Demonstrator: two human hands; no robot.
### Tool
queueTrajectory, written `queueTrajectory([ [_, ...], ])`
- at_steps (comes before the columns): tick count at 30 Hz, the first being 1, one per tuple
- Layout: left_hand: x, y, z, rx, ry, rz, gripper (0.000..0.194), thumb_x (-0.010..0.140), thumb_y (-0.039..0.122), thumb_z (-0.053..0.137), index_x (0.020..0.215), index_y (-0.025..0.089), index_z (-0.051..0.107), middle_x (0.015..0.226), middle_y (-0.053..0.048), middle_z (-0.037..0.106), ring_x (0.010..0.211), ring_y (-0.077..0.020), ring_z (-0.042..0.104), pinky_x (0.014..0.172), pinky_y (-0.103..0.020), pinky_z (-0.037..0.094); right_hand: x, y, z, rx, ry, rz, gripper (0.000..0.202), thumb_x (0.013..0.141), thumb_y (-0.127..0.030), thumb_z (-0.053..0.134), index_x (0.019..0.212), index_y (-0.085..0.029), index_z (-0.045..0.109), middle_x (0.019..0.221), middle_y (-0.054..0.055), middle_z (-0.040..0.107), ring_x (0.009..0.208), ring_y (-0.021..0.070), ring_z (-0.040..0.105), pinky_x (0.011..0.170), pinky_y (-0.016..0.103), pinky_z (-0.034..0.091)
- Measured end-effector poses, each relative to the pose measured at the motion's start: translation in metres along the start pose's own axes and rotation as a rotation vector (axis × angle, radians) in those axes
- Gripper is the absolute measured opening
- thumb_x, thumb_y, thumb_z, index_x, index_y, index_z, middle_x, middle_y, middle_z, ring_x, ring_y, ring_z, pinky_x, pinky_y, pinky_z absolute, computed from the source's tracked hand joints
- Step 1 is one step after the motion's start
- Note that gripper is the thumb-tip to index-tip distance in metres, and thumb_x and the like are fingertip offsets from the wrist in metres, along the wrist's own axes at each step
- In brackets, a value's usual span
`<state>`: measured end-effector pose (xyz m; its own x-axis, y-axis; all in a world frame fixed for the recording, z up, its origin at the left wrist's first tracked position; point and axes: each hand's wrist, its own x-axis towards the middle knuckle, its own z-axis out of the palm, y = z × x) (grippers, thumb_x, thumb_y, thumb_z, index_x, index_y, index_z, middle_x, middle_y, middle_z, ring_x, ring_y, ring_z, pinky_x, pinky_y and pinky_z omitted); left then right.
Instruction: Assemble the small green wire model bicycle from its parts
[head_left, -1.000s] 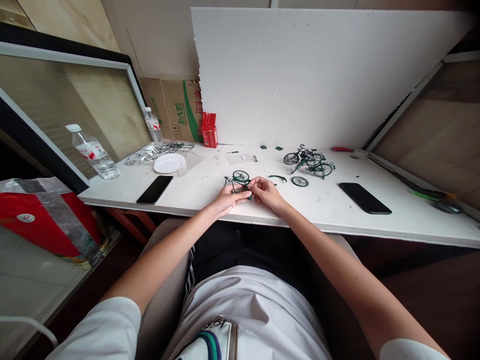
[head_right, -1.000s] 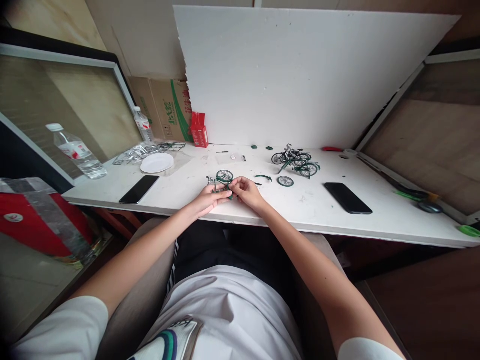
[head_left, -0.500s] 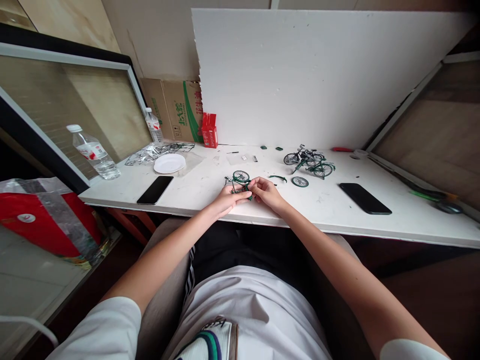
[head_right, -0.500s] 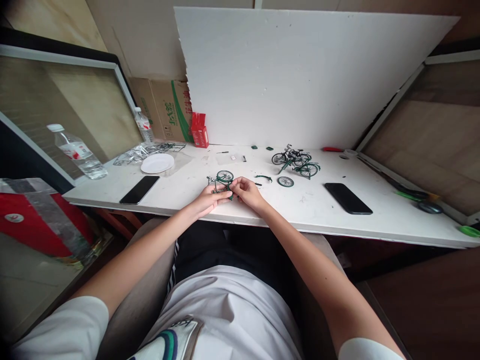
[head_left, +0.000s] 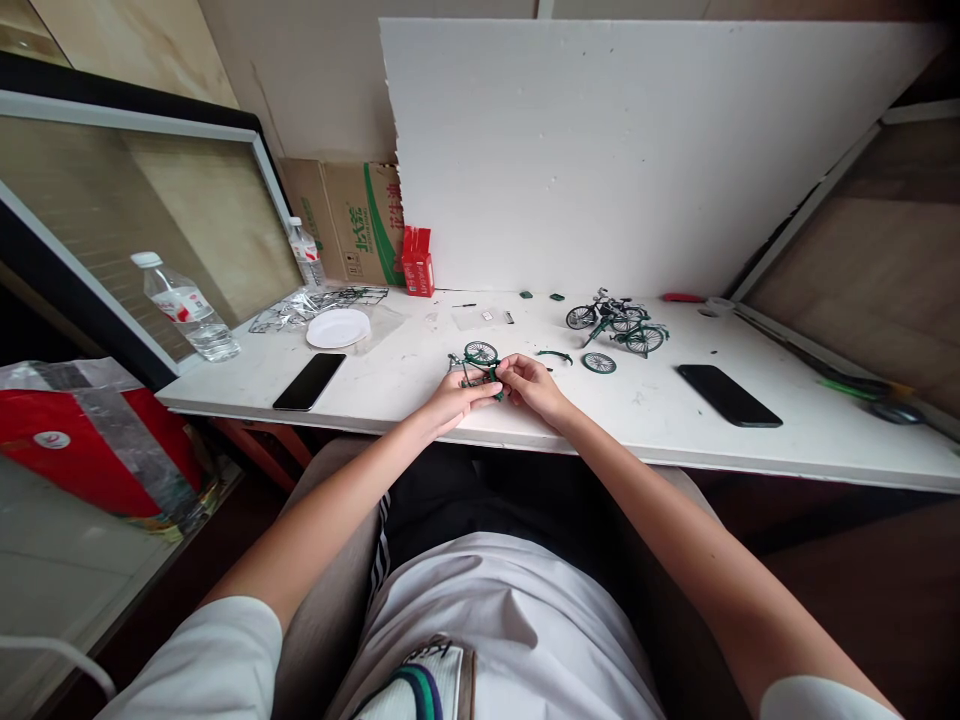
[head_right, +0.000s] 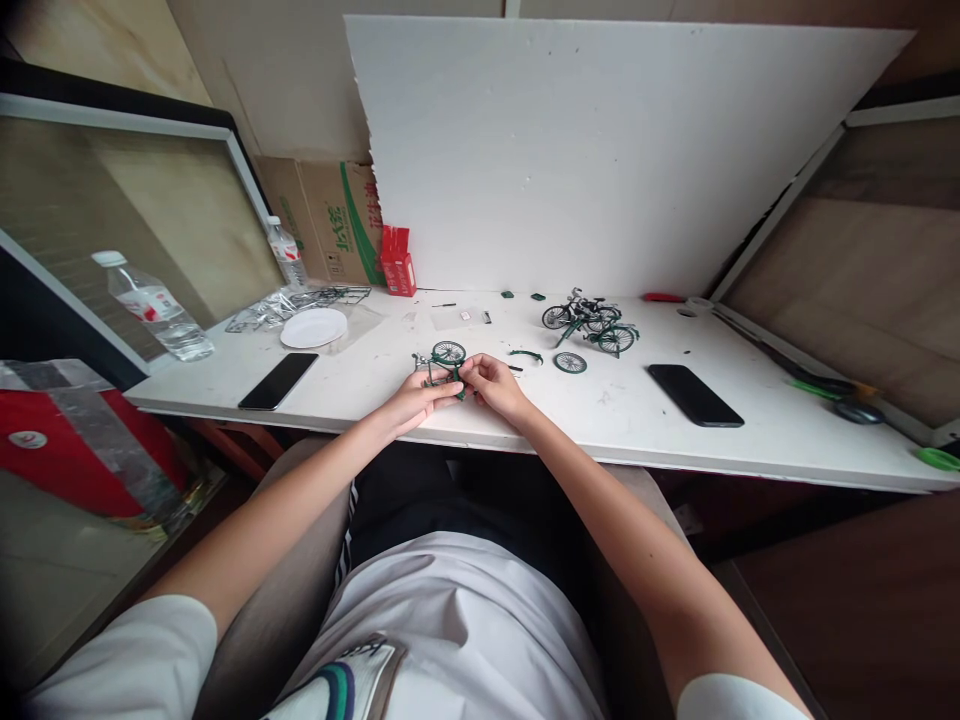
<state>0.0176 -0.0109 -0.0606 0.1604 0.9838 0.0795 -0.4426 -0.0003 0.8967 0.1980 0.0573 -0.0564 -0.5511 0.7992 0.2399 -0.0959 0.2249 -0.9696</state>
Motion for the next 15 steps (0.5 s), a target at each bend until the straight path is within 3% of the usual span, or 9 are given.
queueTrajectory([
  [5,-0.003,0.004,0.004,-0.002,0.011,-0.009,0.039,0.072,0.02,0.095,0.105,0.012,0.078,0.106,-0.01,0.078,0.105,-0.0232,0.075,0.113,-0.048,0.051,-0.001,-0.003,0.003,-0.014,0.03,0.01,0.045,0.086,-0.064,0.076,0.097,-0.022,0.064,0.071,-0.003,0.059,0.059,0.0127,0.054,0.05,0.024,0.039],
  [9,-0.005,0.008,0.007,0.012,0.016,-0.022,0.036,0.074,0.02,0.094,0.104,0.012,0.078,0.108,-0.011,0.078,0.105,-0.0224,0.074,0.112,-0.044,0.051,0.002,-0.012,-0.009,-0.142,0.15,-0.035,0.043,0.095,-0.065,0.061,0.096,-0.022,0.063,0.068,-0.002,0.059,0.062,0.0158,0.058,0.055,0.026,0.042],
  [13,-0.006,0.009,0.008,0.037,0.011,-0.032,0.031,0.075,0.023,0.093,0.1,0.011,0.078,0.106,-0.013,0.079,0.107,-0.0224,0.073,0.11,-0.04,0.05,0.006,-0.022,-0.043,-0.688,0.261,-0.178,0.04,0.102,-0.053,0.055,0.098,-0.018,0.073,0.087,0.007,0.073,0.081,0.021,0.065,0.077,0.033,0.049],
  [15,-0.006,0.009,0.008,0.048,0.015,-0.029,0.031,0.075,0.024,0.093,0.099,0.01,0.078,0.107,-0.013,0.079,0.108,-0.0229,0.073,0.108,-0.039,0.05,0.006,-0.024,-0.059,-1.013,0.276,-0.137,0.037,0.104,-0.045,0.055,0.097,-0.018,0.078,0.095,0.012,0.075,0.093,0.0266,0.065,0.08,0.035,0.048],
])
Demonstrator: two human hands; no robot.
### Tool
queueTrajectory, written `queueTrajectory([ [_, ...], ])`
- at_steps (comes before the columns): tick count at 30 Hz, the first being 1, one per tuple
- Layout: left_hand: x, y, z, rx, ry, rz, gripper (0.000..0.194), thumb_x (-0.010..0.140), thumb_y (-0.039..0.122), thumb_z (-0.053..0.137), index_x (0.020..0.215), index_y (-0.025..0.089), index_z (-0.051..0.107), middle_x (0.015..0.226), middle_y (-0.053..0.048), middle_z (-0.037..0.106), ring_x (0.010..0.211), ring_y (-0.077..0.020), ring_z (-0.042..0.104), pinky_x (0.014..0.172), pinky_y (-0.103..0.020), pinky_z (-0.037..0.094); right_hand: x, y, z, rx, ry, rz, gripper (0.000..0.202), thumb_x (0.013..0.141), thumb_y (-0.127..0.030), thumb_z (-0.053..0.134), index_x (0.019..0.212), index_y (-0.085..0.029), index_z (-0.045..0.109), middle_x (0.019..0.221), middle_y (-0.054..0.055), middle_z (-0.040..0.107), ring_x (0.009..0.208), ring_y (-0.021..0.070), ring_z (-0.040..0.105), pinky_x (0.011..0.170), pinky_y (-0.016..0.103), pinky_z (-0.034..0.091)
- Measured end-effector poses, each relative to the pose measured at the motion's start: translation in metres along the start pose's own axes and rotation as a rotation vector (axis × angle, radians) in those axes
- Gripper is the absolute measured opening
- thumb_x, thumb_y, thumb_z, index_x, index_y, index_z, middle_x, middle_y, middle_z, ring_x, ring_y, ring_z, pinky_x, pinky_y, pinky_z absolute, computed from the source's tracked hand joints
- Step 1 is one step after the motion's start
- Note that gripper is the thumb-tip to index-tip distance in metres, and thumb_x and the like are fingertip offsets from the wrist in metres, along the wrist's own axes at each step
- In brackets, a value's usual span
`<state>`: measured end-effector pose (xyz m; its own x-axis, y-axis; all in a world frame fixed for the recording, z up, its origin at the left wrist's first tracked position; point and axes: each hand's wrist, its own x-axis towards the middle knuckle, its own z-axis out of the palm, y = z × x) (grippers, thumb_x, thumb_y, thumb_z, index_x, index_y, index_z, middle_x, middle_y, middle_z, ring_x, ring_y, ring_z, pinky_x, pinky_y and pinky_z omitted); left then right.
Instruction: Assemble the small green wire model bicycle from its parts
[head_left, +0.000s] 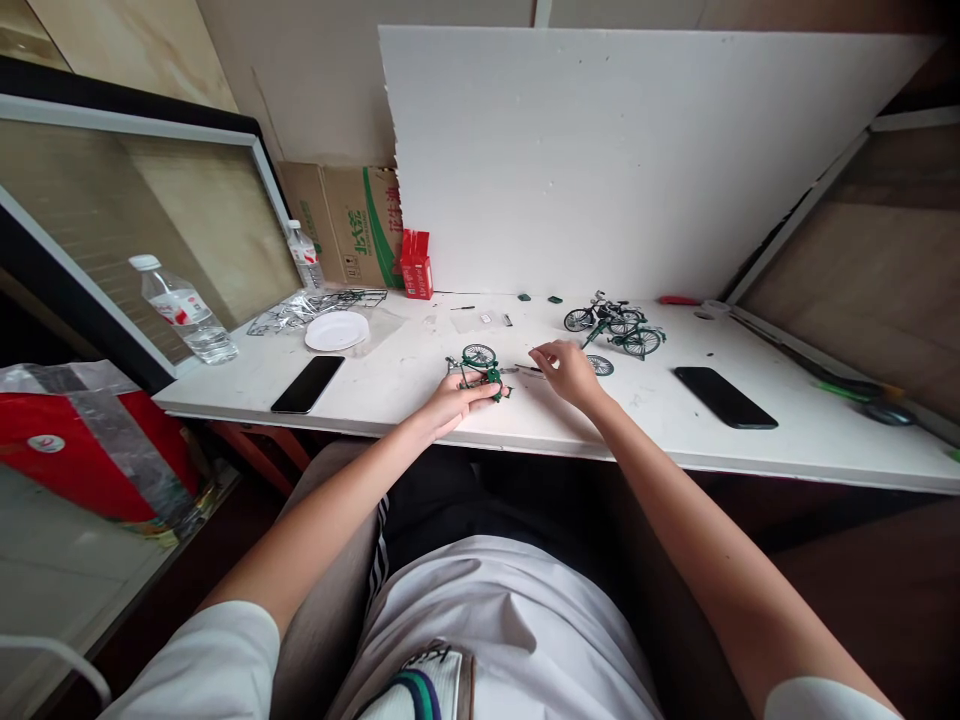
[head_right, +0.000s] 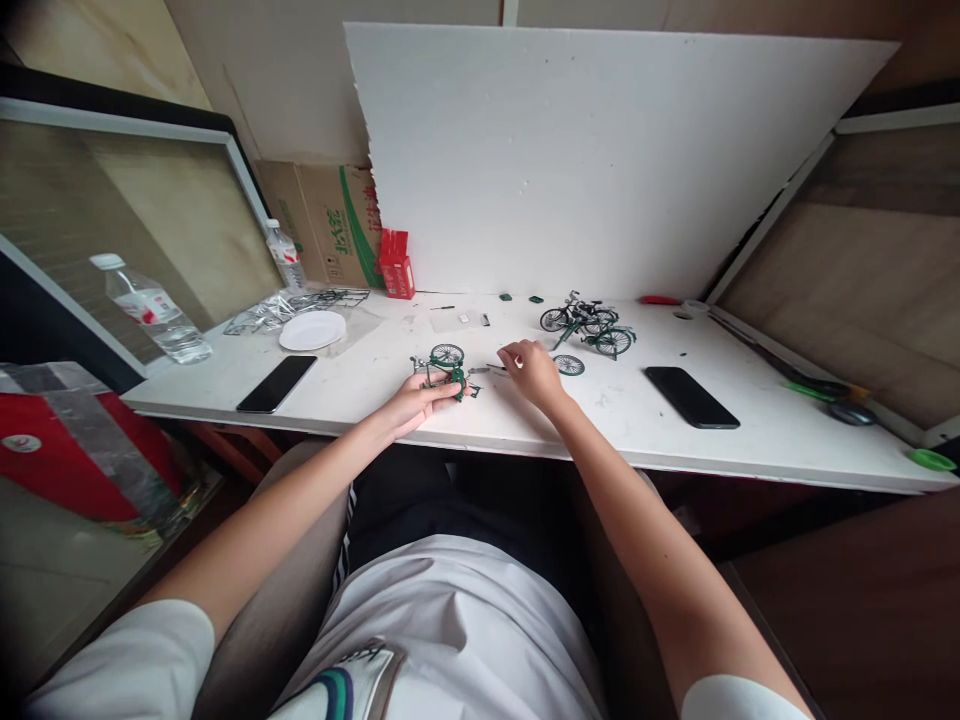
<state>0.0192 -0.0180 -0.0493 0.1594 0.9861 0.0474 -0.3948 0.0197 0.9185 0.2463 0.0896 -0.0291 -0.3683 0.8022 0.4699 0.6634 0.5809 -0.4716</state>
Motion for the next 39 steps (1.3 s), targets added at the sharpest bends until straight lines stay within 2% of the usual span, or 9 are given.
queueTrajectory([
  [3,0.0,0.0,0.0,0.009,0.012,-0.001,0.032,0.075,0.024,0.094,0.099,0.01,0.078,0.108,-0.014,0.079,0.108,-0.0232,0.073,0.106,-0.039,0.051,-0.001,0.01,-0.005,-0.258,-0.055,0.052,0.032,0.104,-0.04,0.057,0.107,-0.02,0.083,0.106,0.015,0.076,0.111,0.0332,0.062,0.079,0.036,0.049],
  [7,0.0,-0.001,-0.001,0.018,0.013,0.002,0.033,0.075,0.025,0.094,0.1,0.01,0.078,0.11,-0.014,0.079,0.11,-0.0236,0.073,0.107,-0.039,0.051,-0.005,0.011,0.0,-0.406,-0.111,0.063,0.028,0.103,-0.032,0.058,0.108,-0.02,0.084,0.113,0.017,0.076,0.12,0.0368,0.058,0.082,0.037,0.051],
  [15,0.002,-0.004,-0.004,0.024,-0.011,0.004,0.034,0.075,0.025,0.094,0.102,0.011,0.078,0.11,-0.014,0.079,0.112,-0.024,0.073,0.107,-0.039,0.052,-0.005,0.019,0.008,-0.361,-0.062,0.073,0.024,0.1,-0.02,0.057,0.103,-0.014,0.08,0.109,0.019,0.077,0.116,0.0377,0.063,0.09,0.043,0.052],
  [19,0.002,-0.003,-0.003,0.032,-0.003,0.005,0.034,0.074,0.026,0.094,0.1,0.011,0.079,0.111,-0.014,0.079,0.112,-0.0244,0.072,0.106,-0.039,0.051,0.001,0.018,0.009,-0.033,0.082,0.055,0.02,0.099,-0.025,0.059,0.105,-0.015,0.075,0.102,0.016,0.078,0.099,0.0301,0.07,0.089,0.043,0.055],
  [22,0.001,-0.002,-0.002,0.034,-0.009,0.002,0.034,0.074,0.026,0.094,0.1,0.011,0.078,0.112,-0.015,0.079,0.112,-0.0243,0.072,0.107,-0.039,0.051,0.005,0.007,0.007,0.359,0.149,0.032,0.027,0.095,-0.043,0.068,0.1,-0.017,0.074,0.103,0.012,0.078,0.089,0.0244,0.071,0.082,0.039,0.059],
  [25,0.001,-0.002,-0.002,0.019,-0.005,-0.001,0.034,0.074,0.025,0.094,0.1,0.011,0.079,0.112,-0.014,0.079,0.111,-0.0239,0.073,0.106,-0.039,0.051,0.007,-0.009,0.005,0.655,0.157,0.049,0.043,0.09,-0.062,0.072,0.099,-0.02,0.072,0.103,0.009,0.076,0.09,0.0222,0.07,0.071,0.034,0.062],
  [28,0.001,-0.002,-0.002,0.007,0.007,0.004,0.032,0.074,0.024,0.094,0.099,0.011,0.079,0.109,-0.013,0.079,0.11,-0.0235,0.073,0.105,-0.037,0.052,0.003,-0.026,0.005,0.861,0.097,0.03,0.049,0.087,-0.07,0.073,0.101,-0.023,0.064,0.103,0.007,0.076,0.094,0.0211,0.072,0.068,0.031,0.064],
  [33,0.003,-0.001,-0.004,-0.049,0.003,0.007,0.033,0.076,0.021,0.091,0.105,0.011,0.079,0.108,-0.012,0.079,0.104,-0.0215,0.074,0.104,-0.036,0.053,-0.008,-0.043,0.012,1.01,-0.077,-0.003,0.05,0.091,-0.071,0.069,0.107,-0.026,0.053,0.096,0.005,0.079,0.085,0.0203,0.077,0.072,0.036,0.068],
  [39,0.005,0.0,-0.004,-0.096,-0.005,0.012,0.031,0.079,0.017,0.088,0.108,0.011,0.079,0.109,-0.011,0.079,0.103,-0.0213,0.075,0.108,-0.037,0.053,-0.014,-0.049,0.016,0.978,-0.09,-0.028,0.048,0.093,-0.07,0.068,0.107,-0.026,0.054,0.096,0.006,0.081,0.087,0.0208,0.079,0.087,0.043,0.069],
])
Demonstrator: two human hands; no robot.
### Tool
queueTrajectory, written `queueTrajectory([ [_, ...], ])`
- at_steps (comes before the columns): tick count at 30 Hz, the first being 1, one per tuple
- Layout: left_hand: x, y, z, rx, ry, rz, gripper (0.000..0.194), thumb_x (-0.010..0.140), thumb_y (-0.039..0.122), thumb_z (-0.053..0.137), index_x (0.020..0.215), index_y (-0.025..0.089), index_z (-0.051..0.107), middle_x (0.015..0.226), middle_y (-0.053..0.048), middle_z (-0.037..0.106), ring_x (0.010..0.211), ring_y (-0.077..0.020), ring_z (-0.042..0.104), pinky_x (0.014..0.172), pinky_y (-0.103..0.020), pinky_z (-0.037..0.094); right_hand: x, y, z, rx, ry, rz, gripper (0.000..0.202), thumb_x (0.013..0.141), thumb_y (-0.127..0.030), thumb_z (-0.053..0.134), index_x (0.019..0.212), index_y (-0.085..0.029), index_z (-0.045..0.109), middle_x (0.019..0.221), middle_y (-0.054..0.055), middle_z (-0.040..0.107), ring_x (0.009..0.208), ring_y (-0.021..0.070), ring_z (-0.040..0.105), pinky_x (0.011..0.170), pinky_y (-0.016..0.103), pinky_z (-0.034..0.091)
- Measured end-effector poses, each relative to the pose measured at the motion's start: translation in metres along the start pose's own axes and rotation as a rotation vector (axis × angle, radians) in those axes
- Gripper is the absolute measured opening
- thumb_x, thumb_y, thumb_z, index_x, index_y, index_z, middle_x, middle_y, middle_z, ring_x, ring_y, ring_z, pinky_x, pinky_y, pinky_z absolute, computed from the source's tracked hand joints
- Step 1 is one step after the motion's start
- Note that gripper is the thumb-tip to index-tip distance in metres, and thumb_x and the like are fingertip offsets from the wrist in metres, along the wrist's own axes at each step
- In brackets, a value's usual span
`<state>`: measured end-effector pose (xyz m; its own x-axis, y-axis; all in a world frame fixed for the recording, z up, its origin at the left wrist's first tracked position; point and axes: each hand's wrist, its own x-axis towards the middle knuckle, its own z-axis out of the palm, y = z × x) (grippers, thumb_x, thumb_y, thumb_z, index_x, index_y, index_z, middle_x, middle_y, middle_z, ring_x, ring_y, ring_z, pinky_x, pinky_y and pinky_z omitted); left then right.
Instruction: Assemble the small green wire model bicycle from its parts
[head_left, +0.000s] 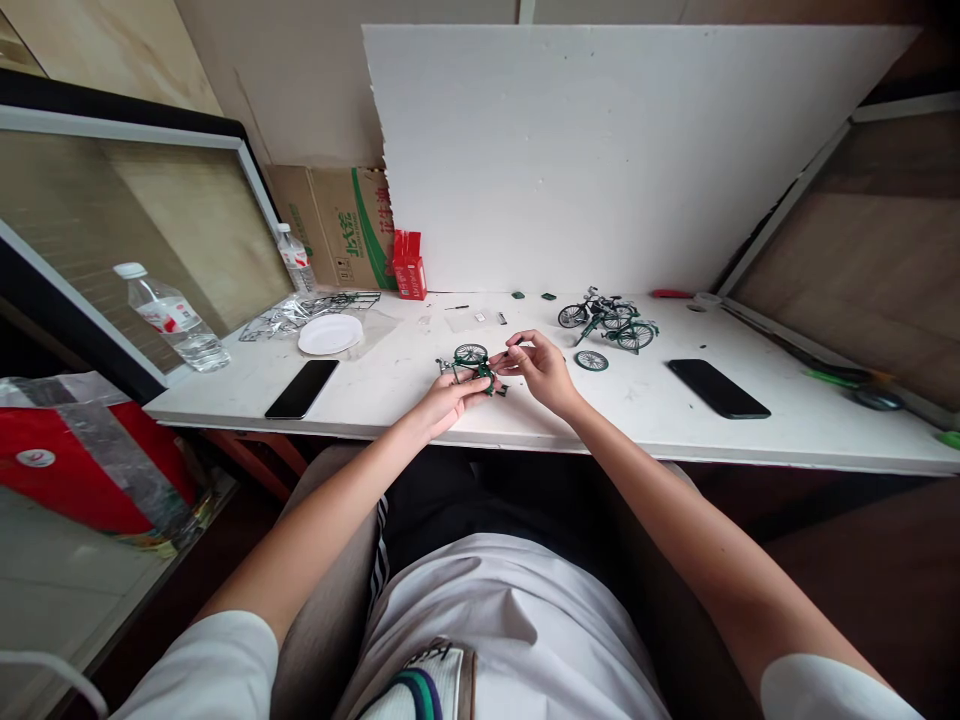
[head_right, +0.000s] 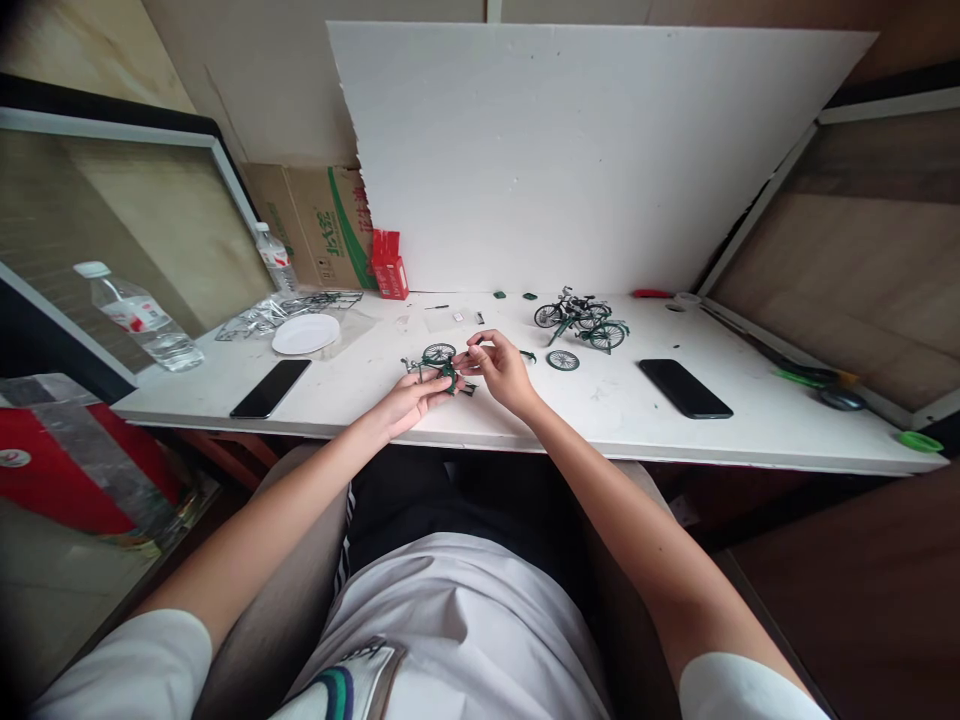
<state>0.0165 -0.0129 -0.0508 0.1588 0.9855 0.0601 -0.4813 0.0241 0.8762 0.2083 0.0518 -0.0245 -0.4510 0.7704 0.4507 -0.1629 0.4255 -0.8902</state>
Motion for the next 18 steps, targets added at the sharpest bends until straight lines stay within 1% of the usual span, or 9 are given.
queueTrajectory([
  [2,-0.0004,-0.0003,0.0004,-0.001,0.007,0.0,0.031,0.078,0.016,0.088,0.107,0.011,0.079,0.108,-0.011,0.079,0.103,-0.0216,0.075,0.11,-0.039,0.052,-0.0006,-0.0017,0.0012,-0.033,0.002,-0.01,0.049,0.093,-0.071,0.067,0.107,-0.026,0.055,0.096,0.006,0.081,0.09,0.0215,0.079,0.089,0.044,0.068],
  [4,-0.0008,-0.0006,0.0008,0.002,0.009,-0.001,0.03,0.077,0.017,0.089,0.106,0.012,0.079,0.107,-0.011,0.079,0.103,-0.0217,0.075,0.112,-0.04,0.051,-0.0011,-0.0027,0.0025,-0.049,-0.015,-0.019,0.048,0.093,-0.071,0.067,0.106,-0.026,0.056,0.097,0.007,0.081,0.09,0.022,0.079,0.088,0.045,0.068],
  [9,-0.0015,-0.001,0.0014,0.013,0.005,0.0,0.031,0.076,0.018,0.091,0.104,0.011,0.078,0.103,-0.01,0.079,0.102,-0.0217,0.075,0.113,-0.042,0.05,-0.0022,-0.0009,0.0043,-0.045,-0.048,-0.038,0.042,0.096,-0.066,0.066,0.107,-0.026,0.057,0.098,0.007,0.08,0.087,0.0226,0.078,0.083,0.045,0.069],
  [13,-0.0016,-0.0011,0.0019,0.014,0.021,-0.001,0.033,0.075,0.018,0.092,0.104,0.012,0.078,0.105,-0.009,0.078,0.102,-0.0213,0.075,0.113,-0.043,0.049,-0.0023,0.0001,0.0038,-0.042,-0.061,-0.06,0.037,0.099,-0.06,0.066,0.108,-0.025,0.058,0.098,0.008,0.08,0.087,0.0226,0.078,0.077,0.042,0.069],
  [18,-0.0016,-0.0012,0.0021,-0.002,0.038,-0.006,0.031,0.074,0.017,0.092,0.102,0.012,0.078,0.105,-0.009,0.078,0.101,-0.0215,0.075,0.112,-0.044,0.05,-0.0026,0.0007,0.0038,-0.077,-0.061,-0.057,0.041,0.098,-0.063,0.065,0.109,-0.025,0.058,0.098,0.008,0.079,0.092,0.0241,0.078,0.074,0.041,0.069],
])
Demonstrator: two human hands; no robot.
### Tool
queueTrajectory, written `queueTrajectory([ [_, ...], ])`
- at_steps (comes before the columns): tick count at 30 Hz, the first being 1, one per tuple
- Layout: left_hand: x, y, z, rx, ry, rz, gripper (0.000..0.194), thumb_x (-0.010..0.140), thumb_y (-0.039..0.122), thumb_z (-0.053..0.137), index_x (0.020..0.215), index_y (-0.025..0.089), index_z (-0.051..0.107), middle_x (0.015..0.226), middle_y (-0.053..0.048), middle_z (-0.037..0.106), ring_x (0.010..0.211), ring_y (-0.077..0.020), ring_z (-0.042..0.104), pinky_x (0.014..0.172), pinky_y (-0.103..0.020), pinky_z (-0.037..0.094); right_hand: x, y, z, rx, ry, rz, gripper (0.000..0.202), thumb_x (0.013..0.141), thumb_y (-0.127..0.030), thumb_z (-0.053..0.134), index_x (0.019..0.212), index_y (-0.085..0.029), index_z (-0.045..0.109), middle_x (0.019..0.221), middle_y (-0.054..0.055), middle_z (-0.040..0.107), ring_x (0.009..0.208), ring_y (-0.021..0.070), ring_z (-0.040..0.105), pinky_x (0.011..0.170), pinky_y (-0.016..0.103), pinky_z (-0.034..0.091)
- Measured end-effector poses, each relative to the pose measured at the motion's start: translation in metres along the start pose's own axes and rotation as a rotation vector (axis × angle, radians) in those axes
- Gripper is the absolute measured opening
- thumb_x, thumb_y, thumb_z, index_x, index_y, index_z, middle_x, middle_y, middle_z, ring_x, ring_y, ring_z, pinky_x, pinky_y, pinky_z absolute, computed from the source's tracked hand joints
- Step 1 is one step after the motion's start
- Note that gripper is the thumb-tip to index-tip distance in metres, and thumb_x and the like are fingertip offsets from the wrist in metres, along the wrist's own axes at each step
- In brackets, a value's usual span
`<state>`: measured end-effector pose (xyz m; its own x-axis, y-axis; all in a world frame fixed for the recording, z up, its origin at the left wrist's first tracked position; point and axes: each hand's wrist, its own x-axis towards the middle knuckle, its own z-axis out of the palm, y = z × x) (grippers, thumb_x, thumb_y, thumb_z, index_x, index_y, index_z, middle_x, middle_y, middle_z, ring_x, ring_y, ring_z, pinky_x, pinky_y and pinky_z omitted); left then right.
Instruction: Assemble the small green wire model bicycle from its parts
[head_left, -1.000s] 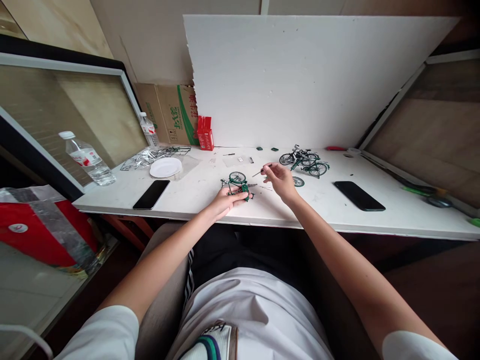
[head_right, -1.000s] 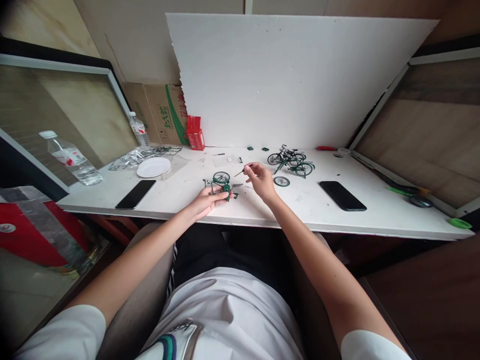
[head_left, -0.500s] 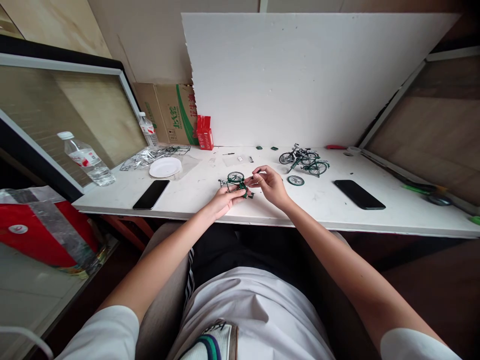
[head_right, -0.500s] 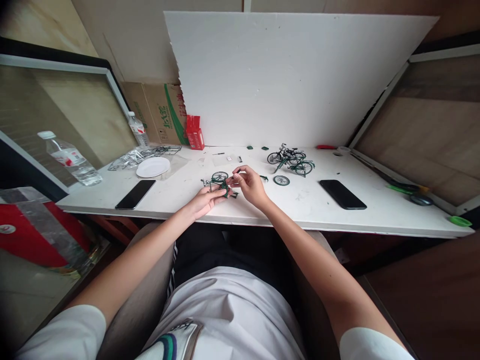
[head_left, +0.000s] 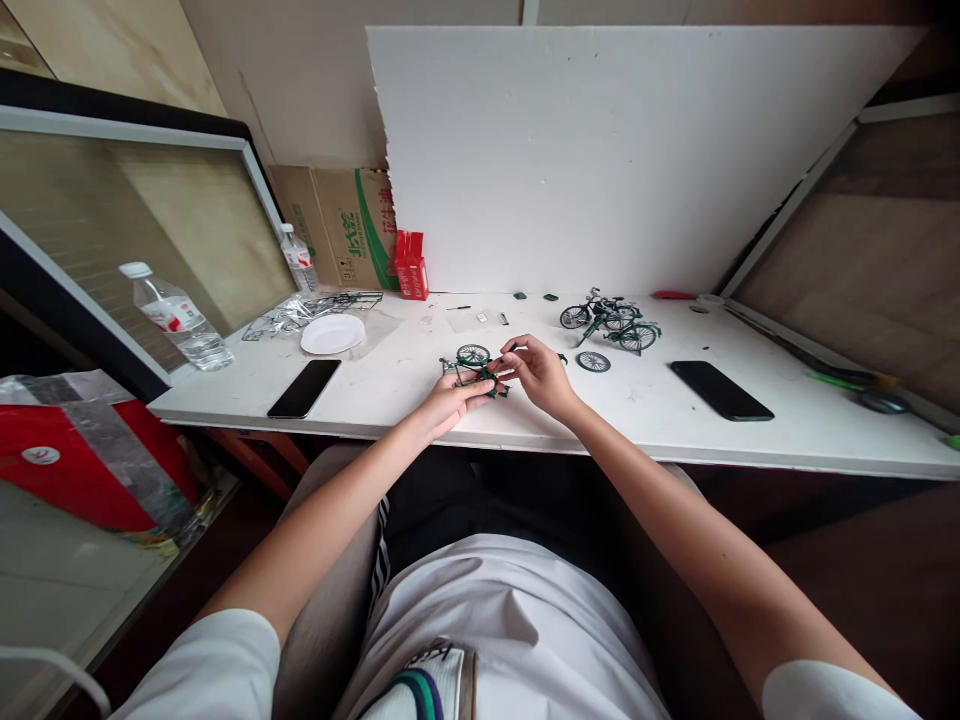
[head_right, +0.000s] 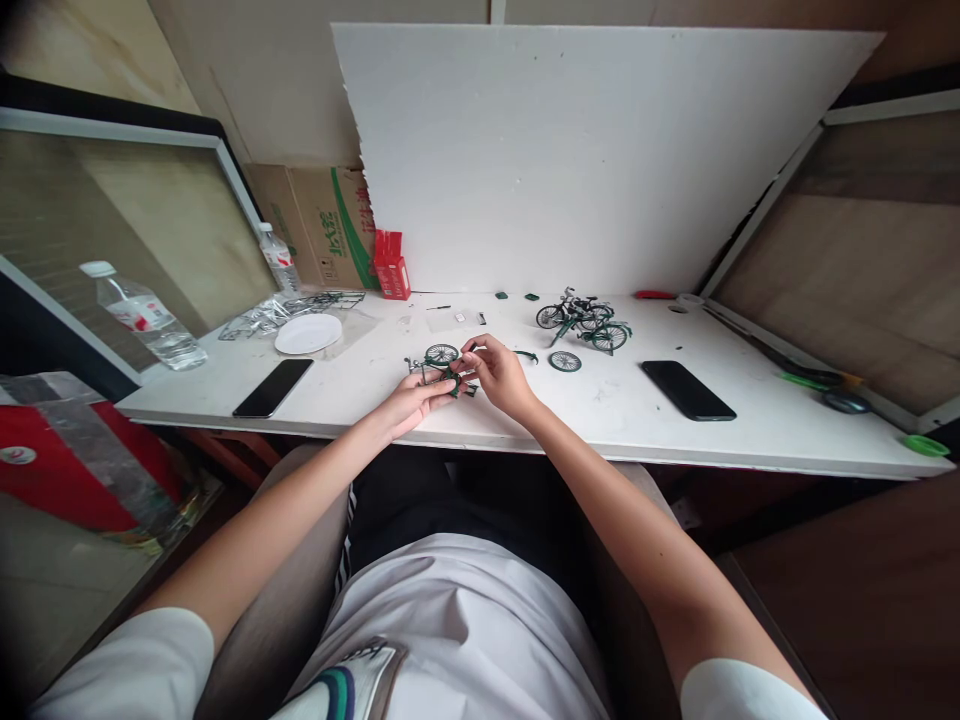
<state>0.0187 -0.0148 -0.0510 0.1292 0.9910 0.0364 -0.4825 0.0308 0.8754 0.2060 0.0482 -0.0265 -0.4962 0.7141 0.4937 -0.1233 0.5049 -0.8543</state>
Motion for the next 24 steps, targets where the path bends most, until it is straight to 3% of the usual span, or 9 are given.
queueTrajectory([
  [17,0.0002,-0.0007,-0.0009,0.03,-0.009,-0.003,0.036,0.073,0.019,0.094,0.105,0.013,0.079,0.107,-0.011,0.079,0.108,-0.0246,0.075,0.112,-0.044,0.05,-0.0022,-0.0046,0.0019,-0.075,0.008,-0.001,0.041,0.098,-0.064,0.064,0.109,-0.026,0.06,0.093,0.006,0.079,0.076,0.0219,0.076,0.07,0.041,0.07],
  [24,-0.001,-0.0005,-0.0001,0.043,-0.019,0.01,0.035,0.075,0.02,0.093,0.105,0.012,0.079,0.109,-0.012,0.079,0.107,-0.0245,0.075,0.113,-0.045,0.049,-0.0026,-0.006,0.0019,-0.08,0.004,-0.006,0.041,0.099,-0.066,0.061,0.109,-0.027,0.059,0.096,0.006,0.078,0.08,0.0226,0.076,0.071,0.042,0.07],
])
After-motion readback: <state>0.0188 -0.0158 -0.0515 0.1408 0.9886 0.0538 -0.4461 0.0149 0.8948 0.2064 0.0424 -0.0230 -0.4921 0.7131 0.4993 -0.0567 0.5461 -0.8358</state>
